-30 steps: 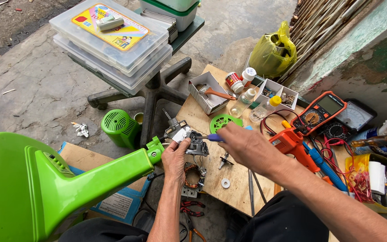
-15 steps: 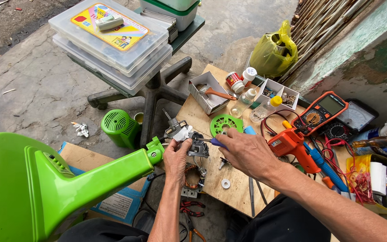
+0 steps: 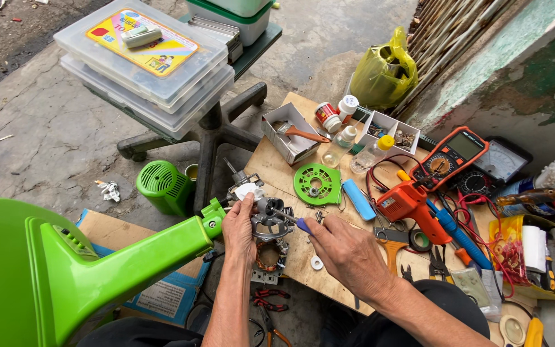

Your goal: The person assembles a small electrical component, likely a motor or switch, by hand. They insert a white plastic piece into a metal housing and use a screwdriver to tighten screws, securing the parts together.

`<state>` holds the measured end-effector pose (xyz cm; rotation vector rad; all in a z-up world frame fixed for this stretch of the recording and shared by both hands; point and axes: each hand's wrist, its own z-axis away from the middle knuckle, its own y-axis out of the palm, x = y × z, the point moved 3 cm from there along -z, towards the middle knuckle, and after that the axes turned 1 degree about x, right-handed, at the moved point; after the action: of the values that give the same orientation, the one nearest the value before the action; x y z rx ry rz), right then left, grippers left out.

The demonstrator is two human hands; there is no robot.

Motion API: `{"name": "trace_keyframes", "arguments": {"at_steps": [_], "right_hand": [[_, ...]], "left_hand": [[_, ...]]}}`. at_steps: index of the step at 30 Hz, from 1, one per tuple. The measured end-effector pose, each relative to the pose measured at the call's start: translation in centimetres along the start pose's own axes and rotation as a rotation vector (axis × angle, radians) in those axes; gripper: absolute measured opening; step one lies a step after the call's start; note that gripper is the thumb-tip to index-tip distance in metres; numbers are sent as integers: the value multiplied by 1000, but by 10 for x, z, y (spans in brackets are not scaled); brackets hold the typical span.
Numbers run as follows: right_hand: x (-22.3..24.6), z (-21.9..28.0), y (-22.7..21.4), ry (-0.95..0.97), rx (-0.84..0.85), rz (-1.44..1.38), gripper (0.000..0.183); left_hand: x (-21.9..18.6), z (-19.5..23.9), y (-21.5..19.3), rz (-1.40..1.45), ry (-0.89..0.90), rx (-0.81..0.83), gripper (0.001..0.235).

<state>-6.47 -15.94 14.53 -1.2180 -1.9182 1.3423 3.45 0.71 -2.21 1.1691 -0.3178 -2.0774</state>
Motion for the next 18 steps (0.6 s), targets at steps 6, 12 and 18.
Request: {"name": "trace_keyframes", "arguments": {"at_steps": [6,12,18], "right_hand": [[-3,7,9,-77,-6,-4,33],[-3,9,12,-129,-12,-14,34],[-3,3,8,-169,16,-63,32]], "left_hand": [[6,-3,0,-60,17,13,16],[-1,10,6,-62,-31,-5,14],[3,5,4,-2,-48,10,23]]}}
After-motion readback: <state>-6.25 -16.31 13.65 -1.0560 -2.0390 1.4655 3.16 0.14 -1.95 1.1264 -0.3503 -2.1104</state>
